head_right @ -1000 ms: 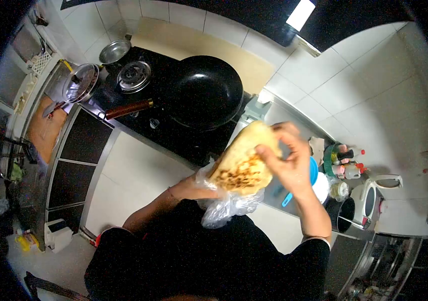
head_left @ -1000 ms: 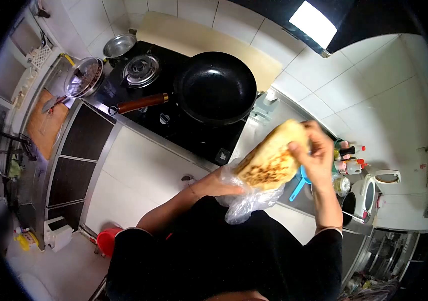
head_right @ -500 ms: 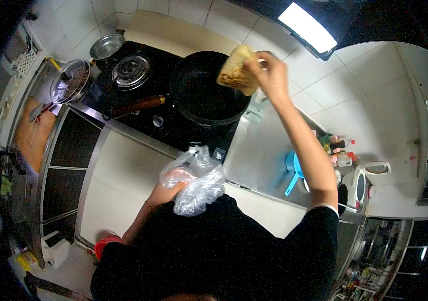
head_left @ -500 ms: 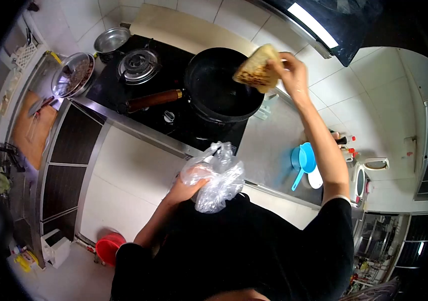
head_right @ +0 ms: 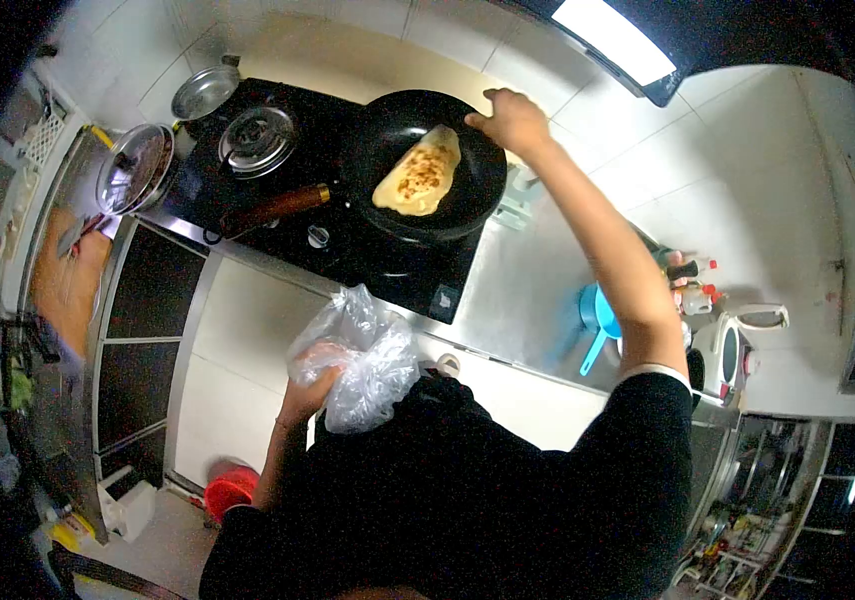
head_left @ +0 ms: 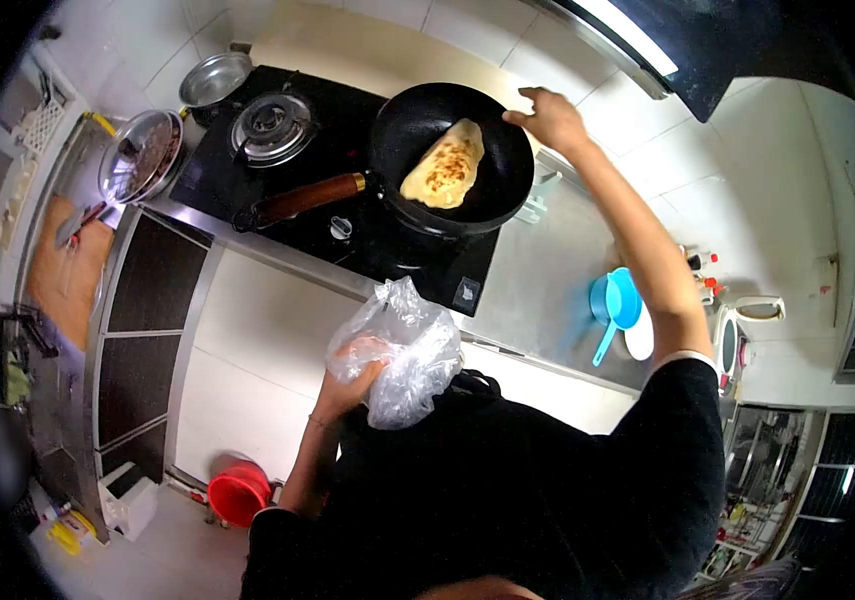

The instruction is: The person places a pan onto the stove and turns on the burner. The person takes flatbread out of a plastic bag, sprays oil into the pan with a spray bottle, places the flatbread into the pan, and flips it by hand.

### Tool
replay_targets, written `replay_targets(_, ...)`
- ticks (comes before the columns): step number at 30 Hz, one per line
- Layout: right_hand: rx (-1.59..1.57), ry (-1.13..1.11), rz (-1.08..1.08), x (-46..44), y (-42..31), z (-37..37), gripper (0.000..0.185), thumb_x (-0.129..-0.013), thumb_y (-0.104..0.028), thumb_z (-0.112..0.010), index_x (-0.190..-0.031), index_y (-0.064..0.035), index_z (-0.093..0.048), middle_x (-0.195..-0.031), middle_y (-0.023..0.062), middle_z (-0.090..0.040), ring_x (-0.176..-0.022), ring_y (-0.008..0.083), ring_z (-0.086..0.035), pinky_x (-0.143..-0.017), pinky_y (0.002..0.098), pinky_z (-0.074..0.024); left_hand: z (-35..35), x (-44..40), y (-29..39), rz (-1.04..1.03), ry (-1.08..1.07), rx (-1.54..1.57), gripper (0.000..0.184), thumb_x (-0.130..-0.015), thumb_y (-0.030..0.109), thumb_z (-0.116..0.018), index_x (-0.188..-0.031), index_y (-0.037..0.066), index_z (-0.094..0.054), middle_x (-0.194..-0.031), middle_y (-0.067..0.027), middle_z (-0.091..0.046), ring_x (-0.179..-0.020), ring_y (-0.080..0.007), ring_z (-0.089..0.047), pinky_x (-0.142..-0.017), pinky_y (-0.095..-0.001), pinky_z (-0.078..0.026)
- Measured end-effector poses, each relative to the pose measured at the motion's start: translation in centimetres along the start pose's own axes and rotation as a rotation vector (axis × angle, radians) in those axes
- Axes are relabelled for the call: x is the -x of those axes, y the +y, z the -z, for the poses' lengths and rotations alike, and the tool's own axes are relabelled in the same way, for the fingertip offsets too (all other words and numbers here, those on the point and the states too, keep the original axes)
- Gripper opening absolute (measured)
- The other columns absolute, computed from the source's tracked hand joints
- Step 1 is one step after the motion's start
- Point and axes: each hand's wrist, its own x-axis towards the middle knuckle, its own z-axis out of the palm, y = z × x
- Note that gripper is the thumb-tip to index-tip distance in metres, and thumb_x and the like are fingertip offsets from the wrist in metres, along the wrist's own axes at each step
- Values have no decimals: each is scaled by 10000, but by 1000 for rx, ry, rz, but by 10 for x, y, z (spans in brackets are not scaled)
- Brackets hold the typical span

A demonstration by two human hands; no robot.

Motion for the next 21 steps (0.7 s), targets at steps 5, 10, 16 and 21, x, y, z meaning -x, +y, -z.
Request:
replay_targets(5, -403, 269, 110, 92, 19, 83, 404, -730, -306, -575, -1028, -36, -540, -1062, 125, -530, -963, 237, -514, -814, 340, -399, -1, -17, -5, -129, -178, -51, 214, -697, 10, -529, -908, -27, -533, -893, -102, -564, -852, -180, -529, -771, -289, -415)
replay_targets(10, -593, 278, -97, 204, 26, 84, 282, -755, -165, -536, -1004, -33, -550, -1027, 99, -549, -998, 224, -479, -875, 319, -335, -17, -32, 6, -46, -283, -72, 213, -723, -3, -517, -935, -23, -525, -901, -93, -563, -851, -165, -524, -772, -281, -412)
replay_targets(16, -676, 101, -152, 245, 19, 46, 231, -758, -133, -537, -961, -27, -567, -992, 129, -546, -956, 247, -481, -848, 316, -340, -44, -30, 12, -33, -301, -83, 209, -734, 16, -543, -942, 7, -527, -910, -79, -549, -868, -160, -514, -772, -274, -412)
replay_targets(21, -1277, -115, -44, 280, -17, -15, 562, -762, -381, -523, -1187, -46, -369, -1169, 148, -418, -1080, 250, -385, -907, 350, -286, -71, -4, 35, 150, -115, 169, 281, -711, -8, -553, -986, 28, -505, -952, -68, -518, -896, -145, -485, -780, -259, -395)
